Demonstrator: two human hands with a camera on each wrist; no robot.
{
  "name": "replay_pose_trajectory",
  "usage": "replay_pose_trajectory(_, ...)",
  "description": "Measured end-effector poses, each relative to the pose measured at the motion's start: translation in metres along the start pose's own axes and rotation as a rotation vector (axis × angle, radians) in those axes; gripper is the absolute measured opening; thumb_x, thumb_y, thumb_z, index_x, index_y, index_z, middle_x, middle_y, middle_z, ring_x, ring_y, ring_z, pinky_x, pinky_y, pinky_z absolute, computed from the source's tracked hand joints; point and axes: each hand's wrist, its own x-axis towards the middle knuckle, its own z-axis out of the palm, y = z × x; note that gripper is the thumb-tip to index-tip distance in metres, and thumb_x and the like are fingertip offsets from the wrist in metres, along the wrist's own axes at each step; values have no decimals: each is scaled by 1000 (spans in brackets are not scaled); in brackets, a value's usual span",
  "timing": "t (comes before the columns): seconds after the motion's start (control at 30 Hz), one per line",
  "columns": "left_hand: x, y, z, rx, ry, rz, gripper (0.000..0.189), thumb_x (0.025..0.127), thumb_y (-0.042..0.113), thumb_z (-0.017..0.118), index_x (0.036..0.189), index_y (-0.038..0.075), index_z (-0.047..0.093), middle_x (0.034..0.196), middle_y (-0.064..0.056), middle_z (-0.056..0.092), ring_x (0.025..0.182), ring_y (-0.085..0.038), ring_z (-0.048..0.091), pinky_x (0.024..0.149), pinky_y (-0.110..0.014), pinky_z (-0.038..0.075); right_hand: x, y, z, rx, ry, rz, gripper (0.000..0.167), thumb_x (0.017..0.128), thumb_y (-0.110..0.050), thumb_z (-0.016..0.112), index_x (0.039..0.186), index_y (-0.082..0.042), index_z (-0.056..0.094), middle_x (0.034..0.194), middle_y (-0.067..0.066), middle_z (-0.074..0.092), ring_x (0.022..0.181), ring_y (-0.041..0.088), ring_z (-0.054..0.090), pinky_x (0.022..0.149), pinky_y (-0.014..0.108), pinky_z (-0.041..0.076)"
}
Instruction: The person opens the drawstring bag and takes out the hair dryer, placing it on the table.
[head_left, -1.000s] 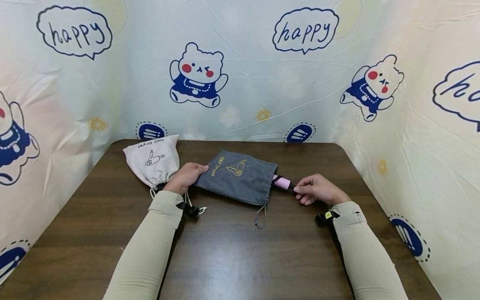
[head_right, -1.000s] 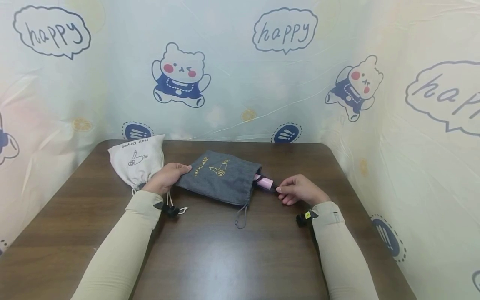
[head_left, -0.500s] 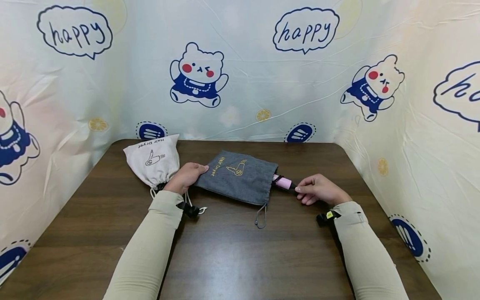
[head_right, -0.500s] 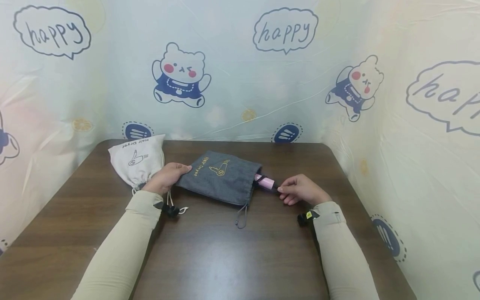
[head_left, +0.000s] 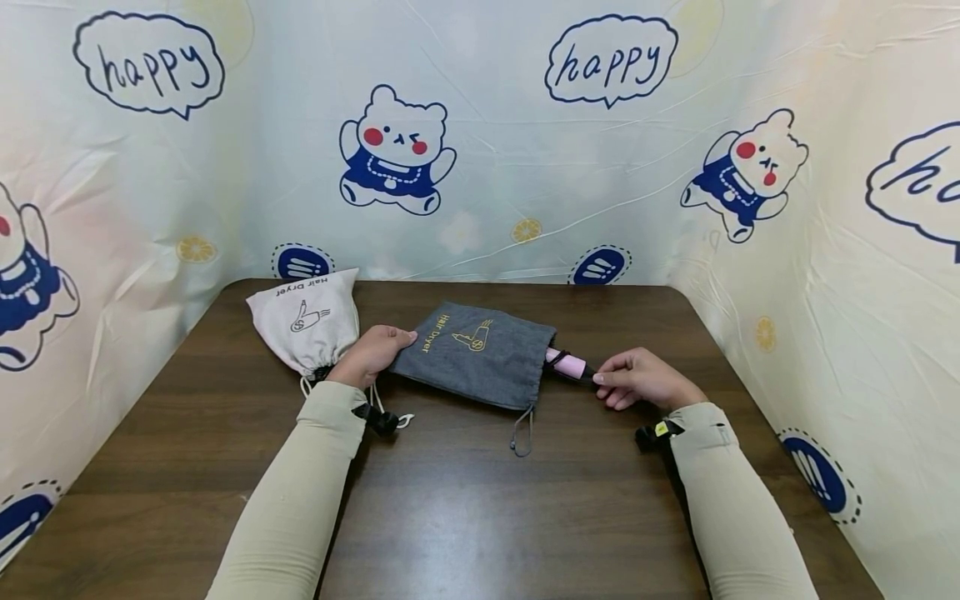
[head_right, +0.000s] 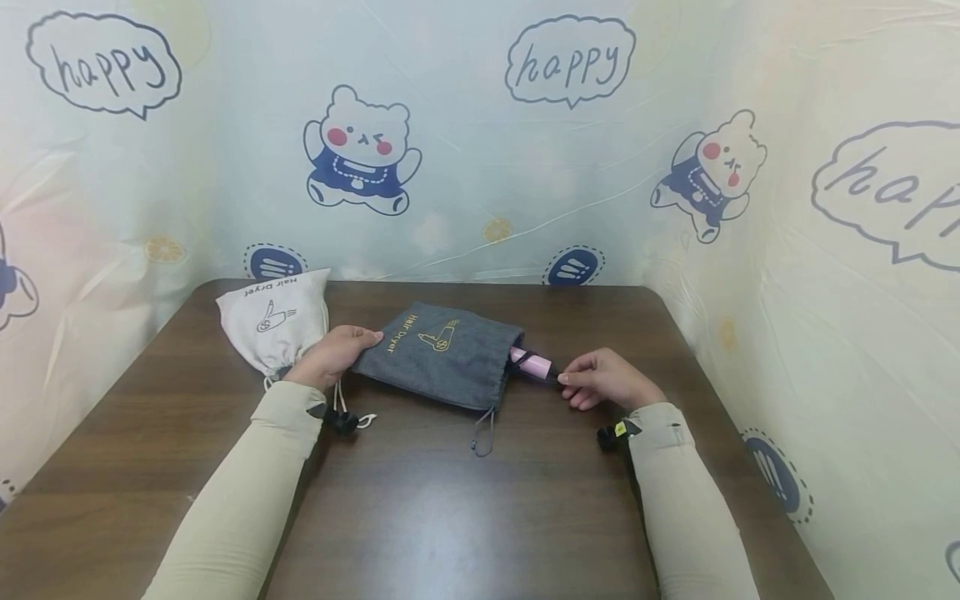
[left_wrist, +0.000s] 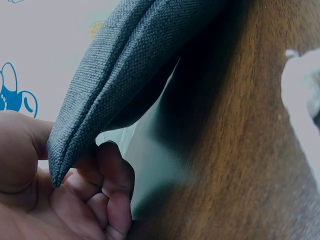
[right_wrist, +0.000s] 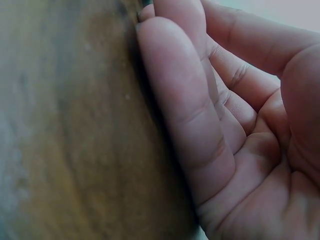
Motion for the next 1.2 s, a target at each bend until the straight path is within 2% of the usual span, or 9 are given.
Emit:
replay_pose_trajectory(0.13,0,-1,0,2,-1,-1,43,111,31,49,123,-6,68,113,-12,62,115,-28,56,107,-44,42,0,1,-1,3,4,-4,35,96,-26,76,114,4,72,95,19,77,70,19,74,70,41,63)
replay_pose_trajectory(0.37,2,-1,0,0,4,0,41,111,31,49,115,-4,70,104,-8,64,102,-23,59,96,-38,45,1,1,-2,2,0,-3,35,97,-26,75,114,5,71,94,18,76,71,19,74,70,42,63)
replay_pose_trajectory(0.5,2,1,-1,6,2,-9,42,111,32,49,118,-4,69,117,-13,62,111,-27,57,102,-42,44,1,-2,-2,-37,-2,-5,37,97,-28,75,114,4,71,94,17,76,70,20,74,69,41,63)
replay_pose_trajectory(0.6,1,2,0,9,3,-14,42,111,33,49,119,-3,68,123,-13,60,115,-27,56,104,-43,43,3,-4,-2,-90,8,-4,38,96,-32,75,113,2,72,91,16,75,69,20,73,67,40,63)
replay_pose_trajectory(0.73,1,2,0,4,8,-26,43,111,34,49,121,-2,67,116,-11,62,107,-24,59,96,-39,46,5,-9,1,-207,37,-12,40,96,-39,74,112,-2,72,87,14,73,65,19,70,63,40,62)
replay_pose_trajectory(0.83,1,1,1,1,8,-34,46,109,39,53,126,-1,66,117,-12,63,104,-25,60,91,-38,47,6,-14,6,-311,95,-31,41,95,-45,74,111,-7,72,85,12,69,63,20,67,60,39,60)
replay_pose_trajectory(0.93,2,1,1,26,3,-35,49,106,43,58,130,2,64,128,-13,60,113,-26,58,95,-38,46,8,-20,13,-387,160,-68,44,93,-48,74,114,-10,71,88,11,67,68,21,65,60,37,58)
replay_pose_trajectory(1.07,1,1,1,81,-28,-23,50,104,46,60,130,4,63,132,-16,57,119,-30,55,99,-42,44,12,-27,25,-448,218,-164,49,93,-45,75,124,-8,67,103,10,68,87,22,64,73,35,56)
replay_pose_trajectory(1.2,0,2,1,116,-72,-3,55,105,46,57,142,4,58,141,-19,56,130,-33,52,107,-48,42,16,-31,35,-468,235,-238,56,93,-43,76,134,-6,64,118,10,69,102,22,62,89,38,51)
